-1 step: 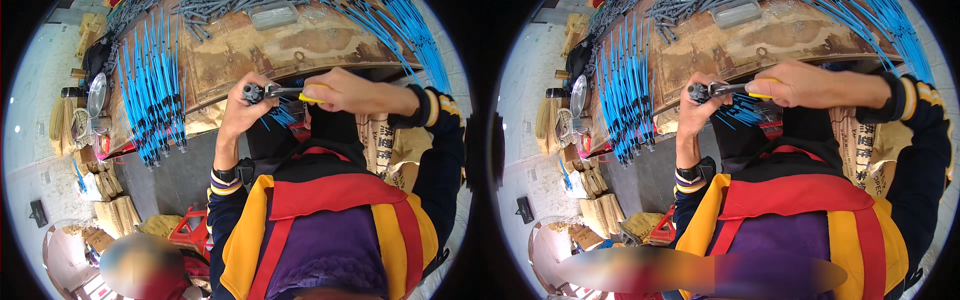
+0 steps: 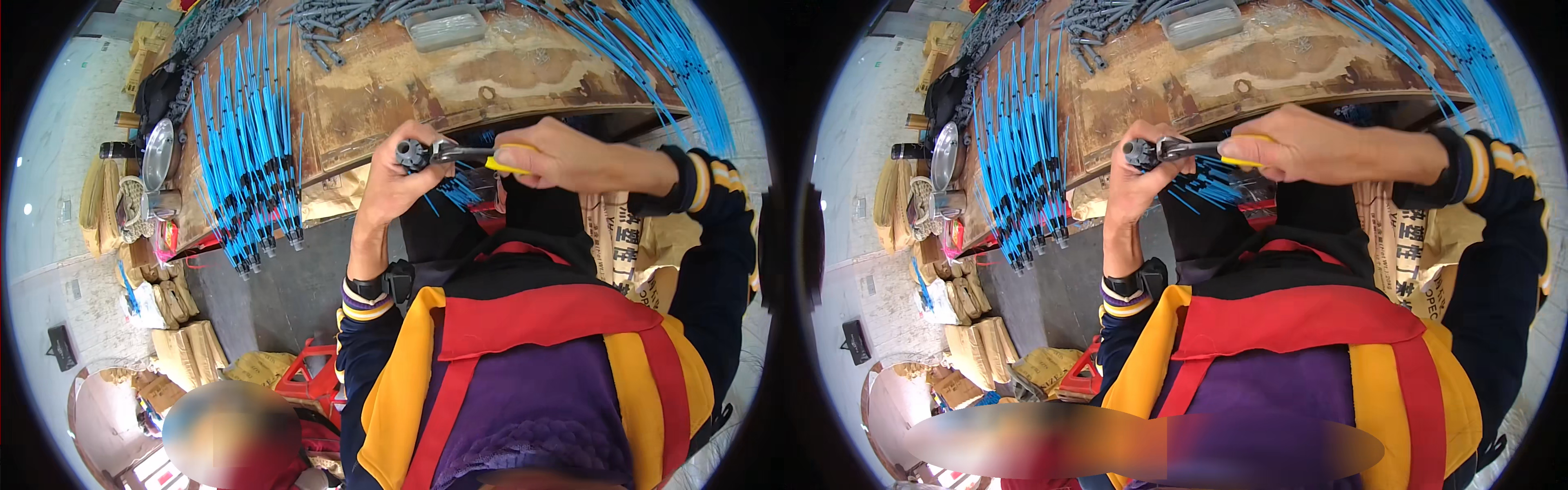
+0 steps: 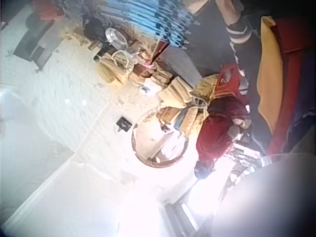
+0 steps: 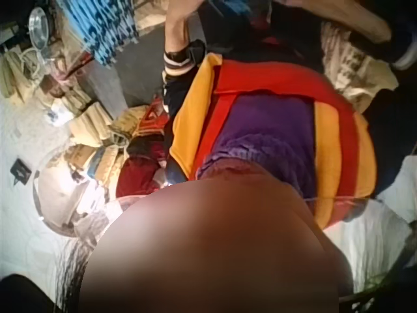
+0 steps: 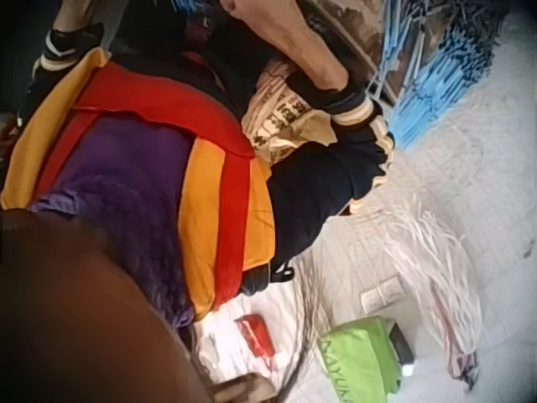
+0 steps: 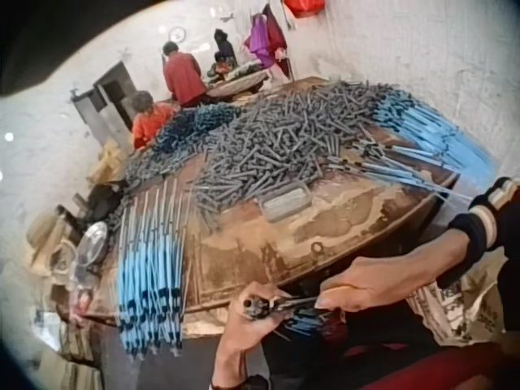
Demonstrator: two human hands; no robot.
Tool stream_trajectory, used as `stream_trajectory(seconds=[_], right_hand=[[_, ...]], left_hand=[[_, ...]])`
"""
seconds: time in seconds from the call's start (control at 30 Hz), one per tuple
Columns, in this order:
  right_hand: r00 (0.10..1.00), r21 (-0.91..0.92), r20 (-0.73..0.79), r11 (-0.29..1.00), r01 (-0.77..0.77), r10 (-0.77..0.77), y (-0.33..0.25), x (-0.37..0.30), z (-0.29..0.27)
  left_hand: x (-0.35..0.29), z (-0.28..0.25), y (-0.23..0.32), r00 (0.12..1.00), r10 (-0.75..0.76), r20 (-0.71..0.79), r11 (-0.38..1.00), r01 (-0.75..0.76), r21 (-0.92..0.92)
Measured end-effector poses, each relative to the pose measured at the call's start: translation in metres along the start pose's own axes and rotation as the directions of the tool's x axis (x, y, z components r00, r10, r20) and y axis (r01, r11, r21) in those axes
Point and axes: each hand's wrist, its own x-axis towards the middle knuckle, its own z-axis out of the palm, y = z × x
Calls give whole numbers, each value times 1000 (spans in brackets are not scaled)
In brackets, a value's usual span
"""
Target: Assembling blue plastic rods into a base to create a complex plastic component.
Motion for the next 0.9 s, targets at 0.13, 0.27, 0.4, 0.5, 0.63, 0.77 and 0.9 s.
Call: stream_trajectory(seconds=[0.13, 0.27, 0.4, 0.5, 0.63, 0.77, 0.9], right_hand=[[983, 289, 35, 940, -183, 181, -19, -10, -7], [911, 28, 162, 921, -389, 380, -62, -18, -48], [946, -57, 82, 949, -310, 314, -32, -7, -25], [978, 152, -22, 968, -201, 207, 19, -6, 1], [985, 147, -156, 988, -50, 73, 25, 5, 10], [977, 9, -211, 1000, 25, -22, 28, 10, 8], [956, -98, -249, 986, 137, -158, 32, 18, 9]], left_hand=[[-1, 4, 1, 998, -60, -28, 994, 63, 95], [10, 23, 13, 989, -142, -49, 971, 149, 187], [12, 21, 18, 981, -161, -108, 966, 179, 187], [13, 16, 5, 976, -123, -179, 979, 149, 140], [7, 8, -6, 961, 41, -274, 993, -70, -99], [4, 4, -7, 924, 59, -378, 995, -87, -57], [3, 1, 4, 956, 11, -292, 999, 3, 47]])
